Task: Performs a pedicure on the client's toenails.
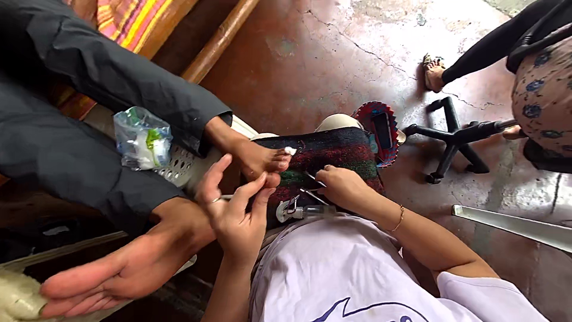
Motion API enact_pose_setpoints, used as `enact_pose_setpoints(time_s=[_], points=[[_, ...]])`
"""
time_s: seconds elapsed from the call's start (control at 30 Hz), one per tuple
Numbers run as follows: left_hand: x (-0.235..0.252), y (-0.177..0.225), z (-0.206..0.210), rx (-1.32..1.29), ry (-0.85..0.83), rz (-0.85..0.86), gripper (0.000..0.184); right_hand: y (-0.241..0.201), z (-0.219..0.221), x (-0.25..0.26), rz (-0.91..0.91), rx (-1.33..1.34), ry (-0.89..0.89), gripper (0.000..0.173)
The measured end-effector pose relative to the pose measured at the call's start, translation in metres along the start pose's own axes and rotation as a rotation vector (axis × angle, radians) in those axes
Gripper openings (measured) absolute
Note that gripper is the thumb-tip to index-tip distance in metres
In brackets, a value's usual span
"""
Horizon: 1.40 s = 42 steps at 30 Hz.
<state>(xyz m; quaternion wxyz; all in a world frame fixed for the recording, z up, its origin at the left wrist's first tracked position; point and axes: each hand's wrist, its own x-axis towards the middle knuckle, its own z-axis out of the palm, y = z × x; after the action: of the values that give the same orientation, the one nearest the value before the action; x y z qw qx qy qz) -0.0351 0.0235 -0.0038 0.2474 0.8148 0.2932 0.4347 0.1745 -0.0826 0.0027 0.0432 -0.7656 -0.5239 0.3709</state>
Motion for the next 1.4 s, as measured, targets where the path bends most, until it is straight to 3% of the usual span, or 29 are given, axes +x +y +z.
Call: enact_pose_setpoints(time_s=[0.07, 0.13, 0.23, 0.3, 0.4, 0.6, 0.7, 0.77, 0.87, 0.93, 1.0, 1.07, 1.13, 1.27, 1.4], points=[[-0.001, -0.001, -0.001, 0.004, 0.077, 0.027, 0.016, 0.041, -0.022, -0.005, 0.011, 0.096, 0.293, 0.02], [-0.002, -0.001, -0.002, 0.06, 0.08, 0.047, 0.014, 0.093, -0.049, -0.001, 0.184, 0.148, 0.468, 0.021], [-0.001, -0.003, -0.001, 0.141, -0.034, 0.062, 0.02, 0.177, -0.059, 0.02, 0.515, 0.222, 0.505, 0.021], [0.002, -0.005, -0.002, 0.145, -0.146, 0.046, 0.025, 0.215, -0.034, 0.036, 0.569, 0.306, 0.512, 0.021], [0.001, -0.008, -0.004, 0.056, -0.141, 0.004, 0.017, 0.231, 0.011, 0.071, 0.613, 0.387, 0.487, 0.024], [0.0, 0.012, -0.004, 0.078, -0.06, -0.004, 0.016, 0.214, 0.039, 0.111, 0.758, 0.333, 0.341, 0.027], [-0.011, 0.027, -0.017, 0.071, 0.006, 0.042, 0.012, 0.227, 0.03, 0.116, 0.681, 0.416, 0.418, 0.033], [-0.019, 0.036, -0.021, -0.084, -0.056, -0.071, 0.02, 0.24, 0.024, 0.104, 0.64, 0.614, 0.481, 0.036], [-0.02, 0.047, -0.014, -0.631, -0.27, -0.625, 0.034, 0.238, 0.013, 0.072, 0.52, 0.963, 0.537, 0.061], [-0.009, 0.052, -0.008, -1.076, -0.256, -1.059, 0.045, 0.226, 0.0, 0.05, 0.432, 1.036, 0.542, 0.084], [0.003, 0.055, -0.003, -1.32, -0.13, -1.314, 0.039, 0.216, -0.01, 0.032, 0.31, 1.026, 0.552, 0.095], [0.01, 0.057, 0.003, -1.37, 0.031, -1.435, 0.032, 0.204, -0.021, 0.02, 0.204, 1.007, 0.573, 0.085], [0.01, 0.057, 0.005, -1.377, 0.081, -1.47, 0.023, 0.182, -0.037, 0.008, 0.114, 0.952, 0.567, 0.07], [0.003, 0.05, 0.005, -1.408, 0.032, -1.409, 0.02, 0.136, -0.076, -0.003, -0.197, 0.628, 0.509, 0.027], [0.004, 0.049, 0.006, -1.468, 0.019, -1.433, 0.021, 0.063, -0.122, 0.011, -0.54, 0.408, 0.467, 0.007]])
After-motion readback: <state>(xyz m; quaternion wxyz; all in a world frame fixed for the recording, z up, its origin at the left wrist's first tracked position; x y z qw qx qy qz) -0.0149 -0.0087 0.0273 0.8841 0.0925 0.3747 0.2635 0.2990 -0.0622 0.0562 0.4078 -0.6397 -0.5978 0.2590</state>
